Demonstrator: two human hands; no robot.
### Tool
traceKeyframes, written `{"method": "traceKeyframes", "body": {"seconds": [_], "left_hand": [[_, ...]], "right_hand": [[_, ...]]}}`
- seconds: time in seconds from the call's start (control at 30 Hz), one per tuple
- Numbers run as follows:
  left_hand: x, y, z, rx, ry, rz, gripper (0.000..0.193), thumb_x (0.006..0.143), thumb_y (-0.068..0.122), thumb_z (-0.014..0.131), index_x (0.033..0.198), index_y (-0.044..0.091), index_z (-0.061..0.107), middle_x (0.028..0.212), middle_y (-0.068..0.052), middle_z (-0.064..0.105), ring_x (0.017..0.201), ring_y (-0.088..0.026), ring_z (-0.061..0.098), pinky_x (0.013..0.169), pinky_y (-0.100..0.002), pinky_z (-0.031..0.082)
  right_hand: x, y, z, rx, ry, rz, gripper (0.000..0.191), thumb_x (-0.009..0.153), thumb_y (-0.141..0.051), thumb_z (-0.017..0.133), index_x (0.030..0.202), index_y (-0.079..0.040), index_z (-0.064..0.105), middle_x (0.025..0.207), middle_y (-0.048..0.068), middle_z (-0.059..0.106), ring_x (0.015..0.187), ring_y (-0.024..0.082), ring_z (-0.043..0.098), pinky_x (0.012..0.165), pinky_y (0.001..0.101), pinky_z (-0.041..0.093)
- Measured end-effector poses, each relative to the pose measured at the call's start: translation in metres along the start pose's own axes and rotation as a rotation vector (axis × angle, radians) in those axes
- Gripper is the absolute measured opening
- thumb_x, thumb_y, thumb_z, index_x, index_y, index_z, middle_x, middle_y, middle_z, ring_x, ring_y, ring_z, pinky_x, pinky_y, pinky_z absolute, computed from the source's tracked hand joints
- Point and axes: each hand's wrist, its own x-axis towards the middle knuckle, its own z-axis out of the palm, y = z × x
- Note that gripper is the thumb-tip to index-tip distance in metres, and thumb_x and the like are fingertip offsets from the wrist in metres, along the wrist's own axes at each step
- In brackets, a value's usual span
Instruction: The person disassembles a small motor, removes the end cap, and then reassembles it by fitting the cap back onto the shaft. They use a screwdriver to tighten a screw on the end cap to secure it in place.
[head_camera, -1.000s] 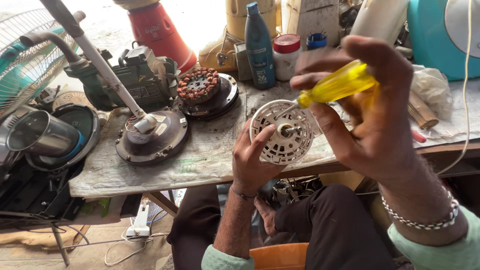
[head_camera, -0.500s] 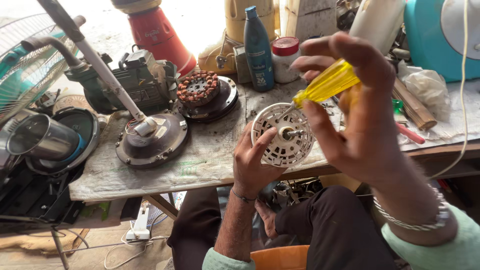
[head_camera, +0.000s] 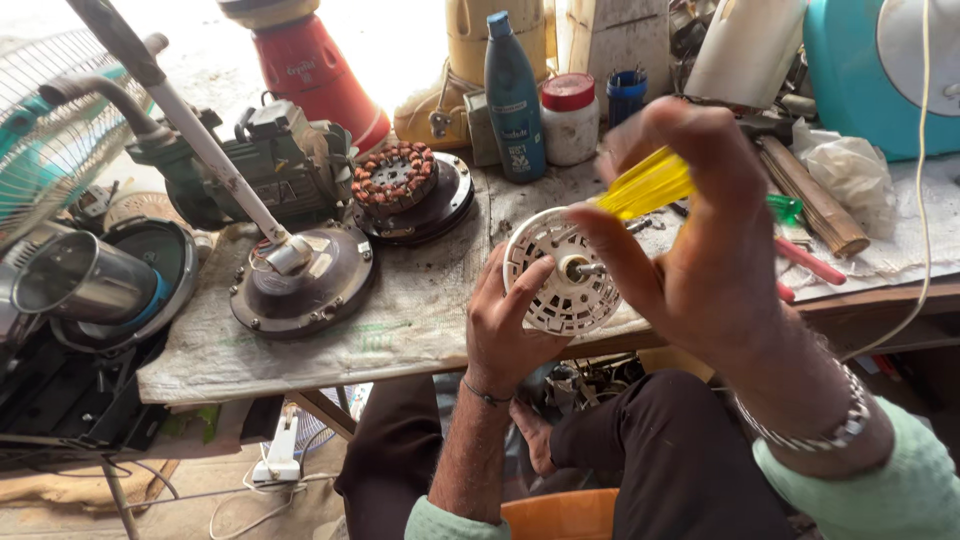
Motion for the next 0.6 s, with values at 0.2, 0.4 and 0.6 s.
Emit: {"method": "traceKeyframes", "body": {"seconds": [0.2,0.4,0.6], "left_hand": [[0.0000,-0.0006,-0.0033,-0.033,-0.009,-0.050,0.084,0.064,0.021,0.097,0.138,0.014,0.056,0.138,-0.026,0.061,0.125,-0.041,0.068,0.101,-0.048,0.063],[0.0011,-0.0001,-0.0034,-0.034,0.022,-0.039,0.085,0.065,0.023,0.100,0.138,0.015,0.056,0.136,-0.023,0.062,0.124,-0.039,0.068,0.100,-0.047,0.062],[0.0010,-0.0002,-0.0026,-0.005,-0.013,-0.027,0.084,0.064,0.021,0.097,0.136,0.015,0.057,0.135,-0.023,0.063,0.126,-0.041,0.067,0.103,-0.049,0.061]], "right_hand": [[0.0044,-0.0033,-0.0037,-0.105,0.036,-0.043,0.073,0.096,-0.013,0.077,0.150,-0.010,0.028,0.130,0.025,0.057,0.120,0.037,0.066,0.102,0.0448,0.063],[0.0043,-0.0041,-0.0033,0.233,-0.034,0.083,0.062,0.112,-0.002,0.067,0.156,-0.014,0.026,0.137,0.016,0.057,0.123,0.026,0.068,0.104,0.0368,0.064],[-0.0029,-0.0075,0.0001,-0.048,0.067,-0.011,0.072,0.101,-0.008,0.074,0.154,-0.013,0.026,0.135,0.023,0.055,0.119,0.032,0.065,0.102,0.0412,0.059]]}}
